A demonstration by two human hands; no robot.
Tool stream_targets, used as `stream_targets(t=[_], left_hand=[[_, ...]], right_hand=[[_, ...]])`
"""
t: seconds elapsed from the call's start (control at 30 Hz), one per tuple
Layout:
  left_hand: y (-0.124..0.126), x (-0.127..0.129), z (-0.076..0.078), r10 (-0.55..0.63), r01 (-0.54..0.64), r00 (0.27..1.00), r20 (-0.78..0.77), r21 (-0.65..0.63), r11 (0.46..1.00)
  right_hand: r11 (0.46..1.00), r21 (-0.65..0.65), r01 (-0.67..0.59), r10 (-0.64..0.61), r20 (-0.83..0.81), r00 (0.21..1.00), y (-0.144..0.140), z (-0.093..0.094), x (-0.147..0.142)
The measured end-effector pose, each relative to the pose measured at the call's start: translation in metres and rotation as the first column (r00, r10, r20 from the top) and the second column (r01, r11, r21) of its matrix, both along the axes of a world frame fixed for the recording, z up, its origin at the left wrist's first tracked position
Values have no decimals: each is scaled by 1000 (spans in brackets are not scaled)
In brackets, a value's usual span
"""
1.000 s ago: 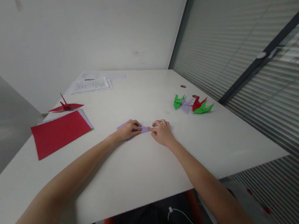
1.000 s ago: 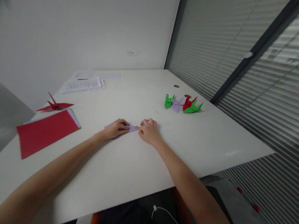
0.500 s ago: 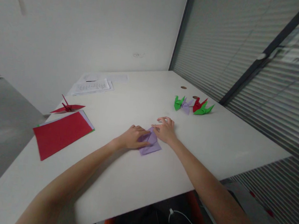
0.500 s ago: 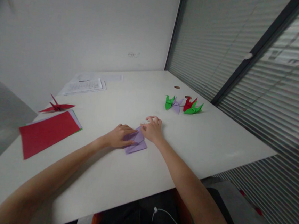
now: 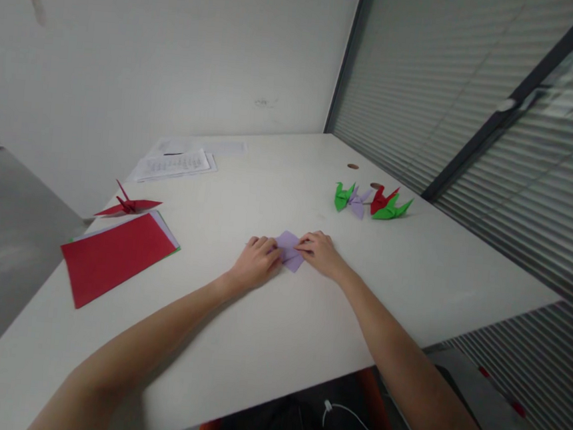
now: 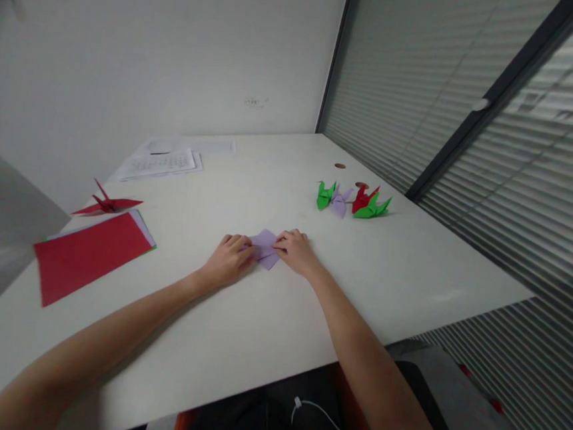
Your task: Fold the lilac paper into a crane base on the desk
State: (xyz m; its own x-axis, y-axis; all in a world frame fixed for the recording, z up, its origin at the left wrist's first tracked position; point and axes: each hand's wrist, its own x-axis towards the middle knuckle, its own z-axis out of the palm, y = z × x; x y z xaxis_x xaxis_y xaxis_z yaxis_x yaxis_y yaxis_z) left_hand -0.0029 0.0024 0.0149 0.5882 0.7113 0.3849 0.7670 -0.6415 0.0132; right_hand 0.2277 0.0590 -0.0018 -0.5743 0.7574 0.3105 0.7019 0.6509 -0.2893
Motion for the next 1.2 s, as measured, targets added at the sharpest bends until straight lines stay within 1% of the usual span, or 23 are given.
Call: stream_targets(t=[0.1,0.17,0.27,0.3,0.37,0.43,0.5,0.57,0.63,0.73,1.0,1.13,1.2], left_hand=[[7,-5,-5,-40,43,993,113,-22,999],[10,-7,-8,-38,47,993,115,-77,996],[12,-6,-11,4,7,996,90,-123,992],[12,-6,-12,16,-6,996,86,-124,992],[11,-4,-12,30,-19,996,83,-123,992],[12,-4,-12,35,-23,995,91,-132,991],[14,-4,-13,43,-27,994,105,-148,989],[15,-5,-14,53,-34,992,116,-161,986],[16,-5,-14,62,-41,991,119,-172,984],[16,-5,-13,79,-57,991,111,-185,981],[14,-5,-9,91,-70,992,93,-204,976],[13,-5,-9,86,-67,992,91,-201,977],[13,-5,-10,80,-61,993,93,-192,979]], right_hand=[[1000,0,26,-26,12,1000,-1,-1,-2],[996,-15,85,-85,-6,996,-2,1,-6],[984,-14,179,-180,-48,983,-8,6,-13],[982,-11,187,-187,-65,980,-10,8,-16],[988,-25,153,-155,-85,984,-15,12,-22],[993,-70,95,-100,-68,993,-19,15,-28],[990,-120,75,-78,-25,997,-21,15,-33],[982,-156,107,-105,18,994,-22,15,-36],[968,-179,177,-173,38,984,-21,15,-36],[940,-198,279,-275,46,960,-18,16,-33],[874,-221,432,-433,47,900,-9,21,-12],[842,-210,498,-502,35,864,-4,20,-2],[839,-247,485,-500,-1,866,0,18,5]])
